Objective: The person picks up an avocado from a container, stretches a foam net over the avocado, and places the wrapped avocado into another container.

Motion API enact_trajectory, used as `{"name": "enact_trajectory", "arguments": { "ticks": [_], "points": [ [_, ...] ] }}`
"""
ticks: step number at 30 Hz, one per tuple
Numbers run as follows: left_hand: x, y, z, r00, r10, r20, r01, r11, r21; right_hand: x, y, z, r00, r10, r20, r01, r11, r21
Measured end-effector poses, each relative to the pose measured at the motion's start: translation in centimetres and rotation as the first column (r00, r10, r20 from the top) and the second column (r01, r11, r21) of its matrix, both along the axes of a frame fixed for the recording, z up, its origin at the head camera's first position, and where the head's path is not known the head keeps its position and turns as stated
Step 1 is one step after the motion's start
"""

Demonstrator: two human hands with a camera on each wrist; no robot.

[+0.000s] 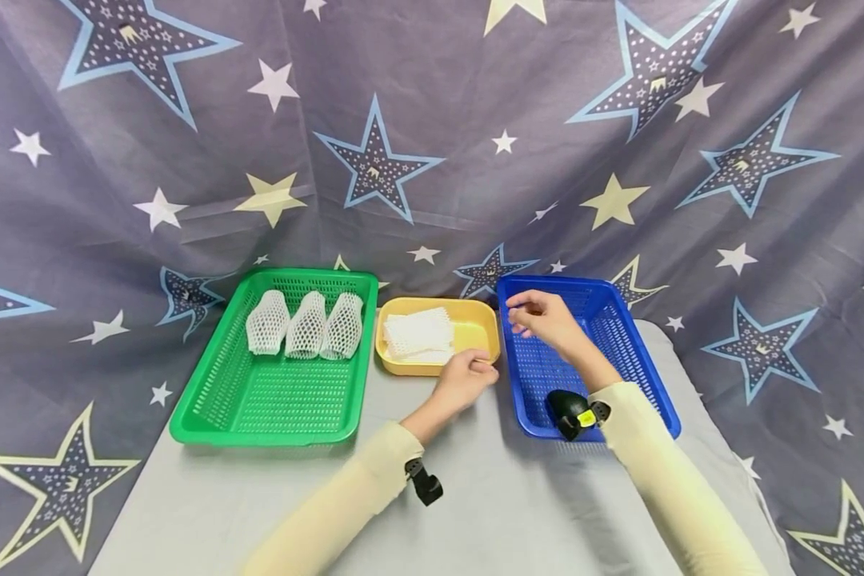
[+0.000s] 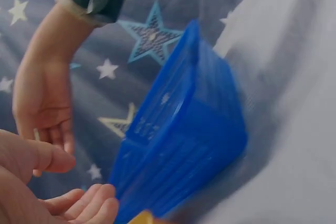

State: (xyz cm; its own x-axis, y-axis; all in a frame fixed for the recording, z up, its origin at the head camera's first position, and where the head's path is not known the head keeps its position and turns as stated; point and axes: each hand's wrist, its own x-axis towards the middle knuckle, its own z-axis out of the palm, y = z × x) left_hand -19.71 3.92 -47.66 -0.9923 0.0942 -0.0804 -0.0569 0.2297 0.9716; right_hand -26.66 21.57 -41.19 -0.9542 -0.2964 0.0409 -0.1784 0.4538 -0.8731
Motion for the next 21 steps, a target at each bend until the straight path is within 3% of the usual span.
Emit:
{"name": "enact_trajectory", "arguments": {
  "ticks": [5,11,15,21],
  "points": [
    [-0.1,2.2,-1.3,0.993,-0.054,0.106,0.054,0.999,0.000,-0.2,1.9,-0.4,0.996,0.085,-0.020,-0.080,0.981,0.176],
    [-0.4,3.3,-2.3,0.987,-0.035,0.156,0.041,0.998,-0.039,-0.3,3.4,-1.0,0.980,0.197,0.006,-0.186,0.915,0.358],
    [-0.7,3.6,-2.6,0.986,-0.004,0.170,0.010,1.000,-0.030,-0.5,4.2,-1.5,0.965,0.251,0.076,-0.257,0.850,0.459],
    [-1.4,4.4,-3.1,0.965,0.050,0.256,-0.072,0.994,0.079,-0.7,5.2,-2.1,0.924,0.309,0.227,-0.383,0.725,0.572]
  ]
}}
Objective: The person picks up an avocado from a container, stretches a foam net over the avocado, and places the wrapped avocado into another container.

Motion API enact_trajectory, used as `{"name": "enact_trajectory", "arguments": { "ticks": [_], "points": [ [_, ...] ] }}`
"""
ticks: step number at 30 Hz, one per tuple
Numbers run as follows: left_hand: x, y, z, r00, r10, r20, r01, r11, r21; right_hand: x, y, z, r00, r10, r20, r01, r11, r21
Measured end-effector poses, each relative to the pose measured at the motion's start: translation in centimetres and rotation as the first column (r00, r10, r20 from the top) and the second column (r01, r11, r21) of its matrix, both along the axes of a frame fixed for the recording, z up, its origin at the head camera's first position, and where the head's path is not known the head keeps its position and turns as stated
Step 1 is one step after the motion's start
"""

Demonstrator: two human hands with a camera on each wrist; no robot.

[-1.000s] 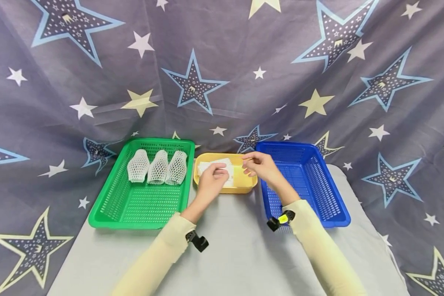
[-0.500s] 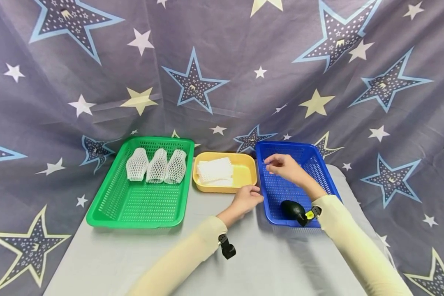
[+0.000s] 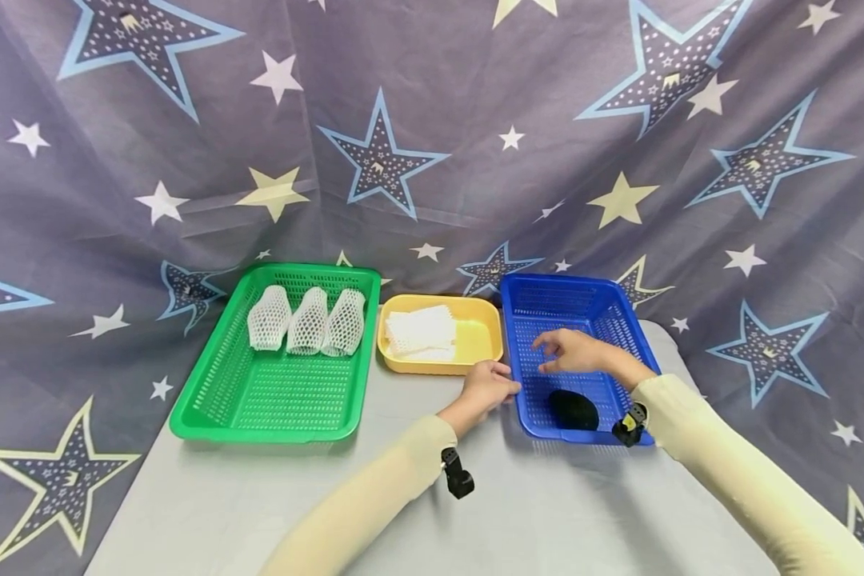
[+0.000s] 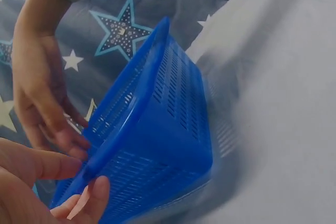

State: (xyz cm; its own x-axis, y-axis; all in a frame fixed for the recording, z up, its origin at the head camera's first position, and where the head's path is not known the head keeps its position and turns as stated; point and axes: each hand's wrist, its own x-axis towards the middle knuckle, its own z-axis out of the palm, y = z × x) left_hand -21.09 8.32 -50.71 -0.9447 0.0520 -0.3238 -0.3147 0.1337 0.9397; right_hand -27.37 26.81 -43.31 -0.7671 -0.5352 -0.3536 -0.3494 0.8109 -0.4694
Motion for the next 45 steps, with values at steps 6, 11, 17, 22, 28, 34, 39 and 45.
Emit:
{"name": "enact_trajectory", "arguments": {
  "ticks": [6,11,17,22,28,34,39,45],
  "points": [
    [-0.4,0.5,0.2,0.992,0.065,0.105,-0.076,0.991,0.108,0.4,0.6,-0.5,0.998,0.046,0.052,-0.050,0.995,0.091],
    [-0.8,0.7,0.1,0.987,0.081,0.140,-0.101,0.985,0.140,0.7,1.3,-1.1,0.993,0.080,0.084,-0.089,0.990,0.114],
    [-0.9,0.7,0.1,0.982,0.088,0.166,-0.112,0.983,0.143,0.6,2.0,-1.9,0.984,0.120,0.132,-0.142,0.975,0.169],
    [-1.0,0.7,0.2,0.980,0.082,0.180,-0.108,0.984,0.142,0.3,2.5,-2.4,0.979,0.112,0.171,-0.146,0.968,0.202],
    [-1.0,0.8,0.6,0.978,0.090,0.186,-0.119,0.981,0.150,0.0,2.8,-2.9,0.964,0.070,0.256,-0.132,0.962,0.237],
    [-0.6,0.8,1.0,0.980,0.091,0.177,-0.116,0.984,0.136,0.1,3.0,-4.0,0.964,0.028,0.265,-0.111,0.946,0.303],
    [-0.5,0.8,0.8,0.978,0.099,0.183,-0.124,0.984,0.130,0.2,2.9,-4.5,0.963,0.033,0.268,-0.120,0.941,0.315],
    [-0.6,0.7,0.7,0.976,0.098,0.194,-0.125,0.983,0.134,0.0,2.7,-4.7,0.952,-0.009,0.306,-0.092,0.945,0.314]
  ]
}}
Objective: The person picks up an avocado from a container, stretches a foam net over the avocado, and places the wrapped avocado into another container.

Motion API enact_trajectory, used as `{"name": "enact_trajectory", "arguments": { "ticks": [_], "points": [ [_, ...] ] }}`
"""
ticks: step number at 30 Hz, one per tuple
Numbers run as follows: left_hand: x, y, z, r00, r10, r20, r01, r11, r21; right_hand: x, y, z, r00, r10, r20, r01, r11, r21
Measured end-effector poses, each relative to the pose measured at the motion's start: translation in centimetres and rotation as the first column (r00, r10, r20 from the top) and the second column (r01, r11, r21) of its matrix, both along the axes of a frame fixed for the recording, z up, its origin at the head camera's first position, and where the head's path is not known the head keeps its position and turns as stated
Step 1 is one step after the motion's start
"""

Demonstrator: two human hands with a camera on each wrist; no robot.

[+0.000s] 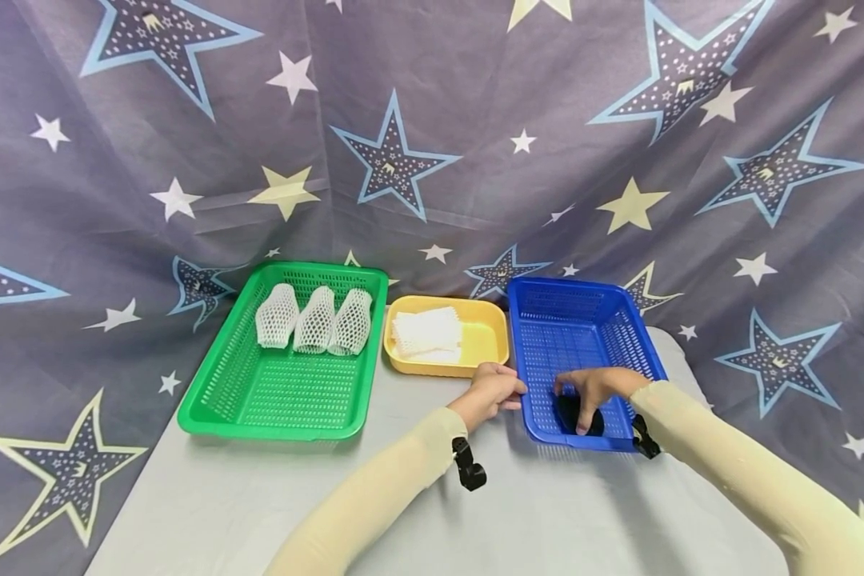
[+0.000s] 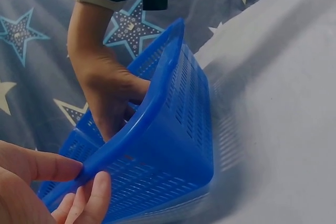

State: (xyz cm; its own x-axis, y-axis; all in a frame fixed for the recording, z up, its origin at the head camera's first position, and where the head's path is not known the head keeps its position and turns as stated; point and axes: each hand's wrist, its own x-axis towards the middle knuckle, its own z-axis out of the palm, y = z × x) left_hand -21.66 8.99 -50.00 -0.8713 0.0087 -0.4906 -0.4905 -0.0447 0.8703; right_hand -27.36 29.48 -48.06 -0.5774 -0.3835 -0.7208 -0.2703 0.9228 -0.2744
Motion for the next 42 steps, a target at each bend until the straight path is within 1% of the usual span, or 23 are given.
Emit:
{"name": "enact_trajectory", "arguments": {
  "ticks": [4,6,9,11,14,16,18,21,24,29,33,39,42],
  "points": [
    [-0.17,-0.05,-0.28,1.000,-0.011,0.010,0.011,0.999,0.031,0.02,-0.01,-0.20,0.997,-0.064,0.054,0.065,0.998,-0.023],
    [-0.31,-0.05,-0.42,1.000,-0.015,0.020,0.014,0.999,0.051,0.02,-0.02,-0.32,0.995,-0.078,0.068,0.080,0.996,-0.029],
    [-0.46,-0.04,-0.45,0.999,-0.020,0.038,0.018,0.997,0.072,-0.04,-0.11,-0.54,0.995,-0.074,0.067,0.077,0.997,-0.030],
    [-0.51,-0.04,-0.38,0.999,-0.021,0.043,0.018,0.997,0.078,-0.08,-0.22,-0.68,0.997,-0.049,0.052,0.050,0.999,-0.022],
    [-0.53,-0.08,-0.19,0.999,-0.020,0.050,0.015,0.997,0.081,-0.14,-0.40,-0.79,1.000,0.026,0.001,-0.026,1.000,0.006],
    [-0.51,-0.13,-0.10,0.998,-0.018,0.053,0.014,0.997,0.080,-0.12,-0.48,-0.80,0.998,0.050,-0.027,-0.049,0.998,0.031],
    [-0.46,-0.17,-0.06,0.998,-0.021,0.058,0.016,0.996,0.085,-0.06,-0.51,-0.77,0.999,0.034,-0.022,-0.033,0.998,0.052],
    [-0.41,-0.24,-0.16,0.998,-0.031,0.051,0.026,0.996,0.089,0.09,-0.51,-0.71,0.999,-0.051,0.011,0.050,0.996,0.068],
    [-0.43,-0.27,-0.30,0.998,-0.036,0.047,0.031,0.995,0.099,0.26,-0.47,-0.68,0.994,-0.105,0.044,0.102,0.993,0.063],
    [-0.51,-0.27,-0.53,0.998,-0.037,0.042,0.033,0.994,0.100,0.50,-0.35,-0.75,0.990,-0.123,0.063,0.122,0.992,0.030],
    [-0.46,-0.30,-0.57,0.999,-0.034,0.038,0.030,0.995,0.100,0.60,-0.26,-0.75,0.991,-0.117,0.059,0.117,0.993,0.008],
    [-0.41,-0.36,-0.60,0.999,-0.037,0.032,0.033,0.994,0.102,0.50,-0.03,-0.54,0.995,-0.097,0.035,0.098,0.995,-0.012],
    [-0.41,-0.39,-0.67,0.999,-0.042,0.029,0.039,0.994,0.102,0.40,0.22,-0.39,0.996,-0.084,0.004,0.084,0.996,-0.023]
  ]
}}
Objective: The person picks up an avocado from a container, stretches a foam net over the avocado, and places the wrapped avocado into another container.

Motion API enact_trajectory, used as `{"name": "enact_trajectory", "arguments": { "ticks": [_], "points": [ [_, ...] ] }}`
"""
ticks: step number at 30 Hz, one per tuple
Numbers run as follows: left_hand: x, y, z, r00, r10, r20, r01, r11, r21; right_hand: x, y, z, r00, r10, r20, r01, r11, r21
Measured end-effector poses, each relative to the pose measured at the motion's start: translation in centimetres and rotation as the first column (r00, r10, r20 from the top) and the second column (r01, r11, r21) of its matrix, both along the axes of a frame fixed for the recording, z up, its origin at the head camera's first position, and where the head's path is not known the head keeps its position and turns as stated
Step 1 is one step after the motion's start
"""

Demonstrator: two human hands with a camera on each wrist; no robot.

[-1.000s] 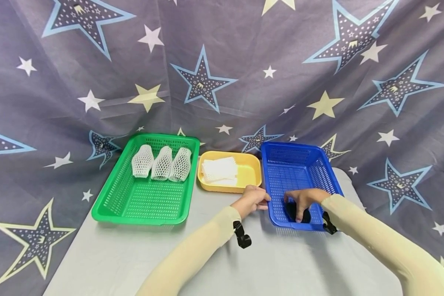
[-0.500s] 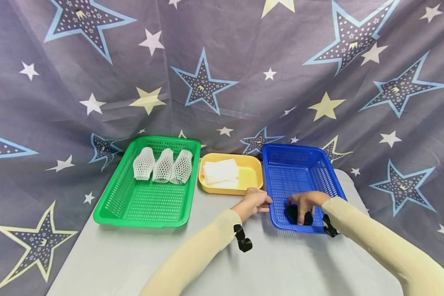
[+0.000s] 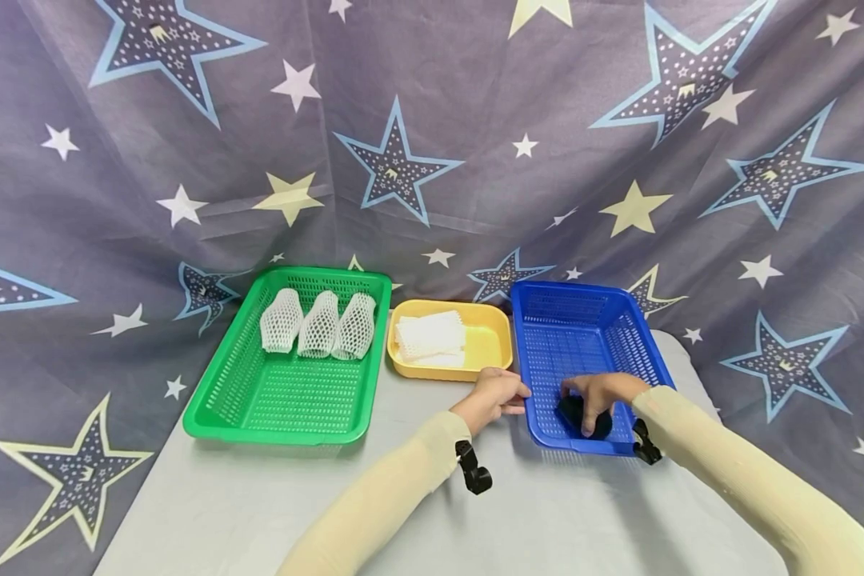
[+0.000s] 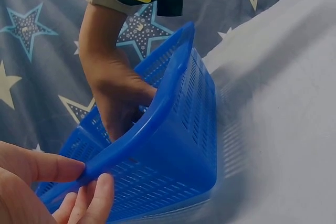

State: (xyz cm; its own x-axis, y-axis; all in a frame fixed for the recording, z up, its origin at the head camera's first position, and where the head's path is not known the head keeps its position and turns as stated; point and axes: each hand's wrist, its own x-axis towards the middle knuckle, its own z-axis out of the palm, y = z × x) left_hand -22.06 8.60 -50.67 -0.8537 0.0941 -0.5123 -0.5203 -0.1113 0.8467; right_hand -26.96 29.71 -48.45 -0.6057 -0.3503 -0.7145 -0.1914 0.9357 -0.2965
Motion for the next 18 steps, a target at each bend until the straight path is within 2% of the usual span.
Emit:
{"name": "enact_trajectory", "arguments": {
  "ticks": [4,9,13,18],
  "points": [
    [0.1,0.1,0.0,1.000,0.001,-0.005,-0.001,1.000,-0.005,-0.1,0.6,0.3,0.996,0.014,-0.086,-0.017,0.999,-0.038],
    [0.2,0.2,0.0,1.000,0.009,-0.013,-0.009,1.000,-0.006,-0.4,1.6,1.3,0.976,-0.012,-0.218,-0.023,0.987,-0.159],
    [0.3,0.1,-0.1,1.000,0.010,-0.010,-0.010,1.000,0.001,-0.6,2.3,2.4,0.952,-0.075,-0.298,-0.010,0.962,-0.273],
    [0.2,0.0,-0.2,1.000,0.007,-0.013,-0.007,1.000,0.013,-0.5,2.3,3.3,0.914,-0.171,-0.369,0.002,0.909,-0.417]
  ]
}}
